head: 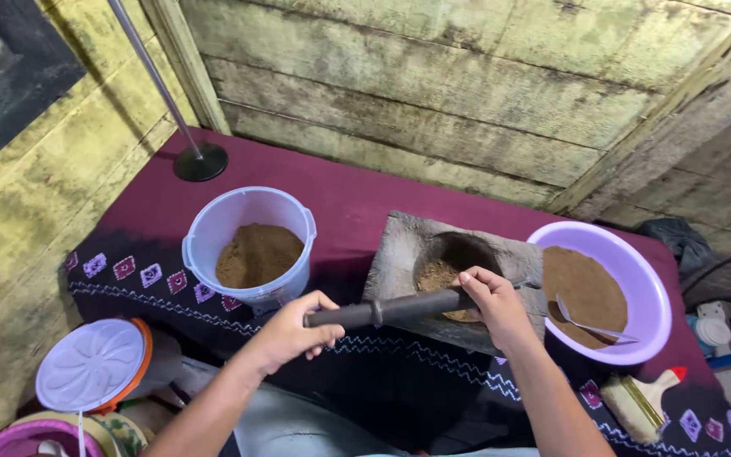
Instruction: Grinding brown powder in a stone mortar with a pestle and transferring it between containers using a spoon and brush
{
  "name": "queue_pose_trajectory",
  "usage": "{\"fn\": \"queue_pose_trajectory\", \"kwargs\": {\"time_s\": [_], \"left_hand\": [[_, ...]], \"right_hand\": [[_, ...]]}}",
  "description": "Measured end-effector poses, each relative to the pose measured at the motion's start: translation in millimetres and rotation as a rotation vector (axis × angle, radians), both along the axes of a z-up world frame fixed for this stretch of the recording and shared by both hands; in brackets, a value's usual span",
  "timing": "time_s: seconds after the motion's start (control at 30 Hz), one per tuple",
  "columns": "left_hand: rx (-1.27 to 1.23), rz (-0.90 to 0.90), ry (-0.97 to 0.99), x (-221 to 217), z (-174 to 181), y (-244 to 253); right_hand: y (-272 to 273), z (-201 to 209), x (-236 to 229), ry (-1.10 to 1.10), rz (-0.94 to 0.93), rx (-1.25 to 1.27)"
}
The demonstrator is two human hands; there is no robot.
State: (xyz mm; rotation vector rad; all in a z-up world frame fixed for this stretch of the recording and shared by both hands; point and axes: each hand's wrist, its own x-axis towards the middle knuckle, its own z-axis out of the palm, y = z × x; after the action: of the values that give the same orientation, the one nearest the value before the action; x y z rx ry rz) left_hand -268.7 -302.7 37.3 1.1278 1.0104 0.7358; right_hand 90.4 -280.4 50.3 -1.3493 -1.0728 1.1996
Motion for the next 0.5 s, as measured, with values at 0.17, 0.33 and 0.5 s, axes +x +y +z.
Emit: {"fn": "queue_pose_trajectory", "kwargs": {"time_s": [0.17,0.33,0.5], "left_hand": [[0.063,-0.198,0.308,4.0,34.5,-0.6],[0.309,-0.320,0.634,13.3,42.0,9.3],[0.255,-0.210,0.511,24.4,38.3,-6.9]], "right_hand": [[-1.4,2.0,-2.5,-0.084,-0.014,-0.067],[2.2,-8.9,7.0,-0.023,-0.025,-0.064],[-11.3,10.2,6.1,0.139,0.108,0.029]]}}
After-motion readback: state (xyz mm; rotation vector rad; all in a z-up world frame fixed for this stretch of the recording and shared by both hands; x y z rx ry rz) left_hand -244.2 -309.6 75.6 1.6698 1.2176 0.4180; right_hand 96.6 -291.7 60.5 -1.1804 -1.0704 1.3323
